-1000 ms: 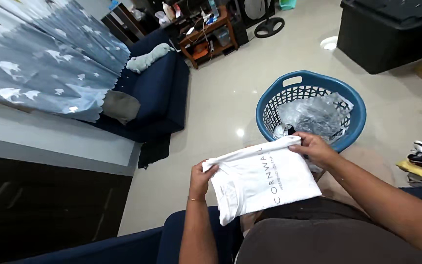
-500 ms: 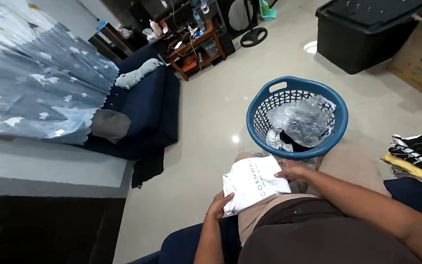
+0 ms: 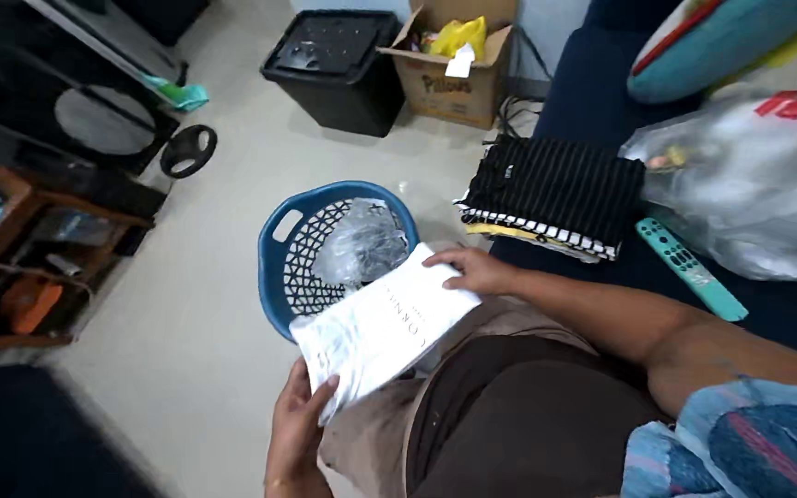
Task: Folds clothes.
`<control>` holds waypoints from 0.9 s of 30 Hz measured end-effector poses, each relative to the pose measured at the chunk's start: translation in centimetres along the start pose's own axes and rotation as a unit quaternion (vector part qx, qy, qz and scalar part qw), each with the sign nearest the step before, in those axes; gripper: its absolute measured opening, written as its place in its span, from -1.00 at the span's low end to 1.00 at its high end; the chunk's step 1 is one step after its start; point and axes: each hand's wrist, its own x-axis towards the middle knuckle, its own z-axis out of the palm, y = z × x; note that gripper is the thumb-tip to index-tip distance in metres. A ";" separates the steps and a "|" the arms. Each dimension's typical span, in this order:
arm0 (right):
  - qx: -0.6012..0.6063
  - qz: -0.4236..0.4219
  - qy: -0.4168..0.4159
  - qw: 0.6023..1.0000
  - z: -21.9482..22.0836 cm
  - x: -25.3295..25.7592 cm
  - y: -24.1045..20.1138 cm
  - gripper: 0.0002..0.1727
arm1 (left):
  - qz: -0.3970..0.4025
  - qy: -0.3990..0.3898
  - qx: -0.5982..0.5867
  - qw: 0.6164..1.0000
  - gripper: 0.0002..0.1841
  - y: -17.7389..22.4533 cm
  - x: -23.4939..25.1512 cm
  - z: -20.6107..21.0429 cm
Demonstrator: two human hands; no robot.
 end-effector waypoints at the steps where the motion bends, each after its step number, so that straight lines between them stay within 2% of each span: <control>1: 0.009 -0.011 0.057 0.998 -2.0 -1.3 0.5 -0.50 | 0.024 -0.029 0.024 0.999 -0.27 1.9 2.3 1.8; 3: 0.006 -0.052 0.171 0.984 -5.8 -4.2 1.0 -0.43 | 0.078 -0.077 0.060 0.992 -0.31 5.4 6.8 5.7; 6: -0.030 -0.124 0.322 0.938 -10.4 -8.7 0.8 -0.40 | 0.139 -0.113 0.049 0.983 -0.41 10.2 12.0 12.3; 10: -0.045 -0.165 0.436 0.884 -13.8 -12.9 1.6 -0.33 | 0.249 -0.177 0.046 0.951 -0.40 14.7 17.1 20.6; 13: -0.010 -0.133 0.473 0.871 -14.8 -13.9 4.3 -0.29 | 0.272 -0.182 0.090 0.941 -0.37 14.9 19.5 25.1; 15: 0.014 -0.045 0.484 0.874 -15.0 -14.3 7.1 -0.26 | 0.248 -0.186 0.150 0.939 -0.25 13.1 20.1 26.3; 17: 0.066 0.067 0.481 0.872 -15.4 -14.5 9.9 -0.26 | 0.217 -0.213 0.203 0.931 -0.22 10.2 20.1 25.7; 19: 0.100 0.101 0.482 0.864 -15.9 -14.3 11.1 -0.26 | 0.185 -0.231 0.254 0.921 -0.27 7.4 19.8 23.0; 21: 0.089 0.120 0.464 0.873 -16.3 -14.5 11.0 -0.25 | 0.125 -0.221 0.281 0.925 -0.34 4.7 18.9 18.9; 23: 0.016 0.172 0.423 0.889 -17.4 -15.1 10.5 -0.27 | 0.056 -0.183 0.294 0.936 -0.40 2.5 17.6 13.8; 25: -0.117 0.227 0.360 0.897 -19.3 -15.7 9.5 -0.35 | 0.004 -0.119 0.291 0.949 -0.45 0.0 15.9 8.3; 27: -0.268 0.235 0.321 0.878 -20.8 -15.9 8.8 -0.47 | -0.037 -0.047 0.276 0.959 -0.50 -3.5 13.2 2.8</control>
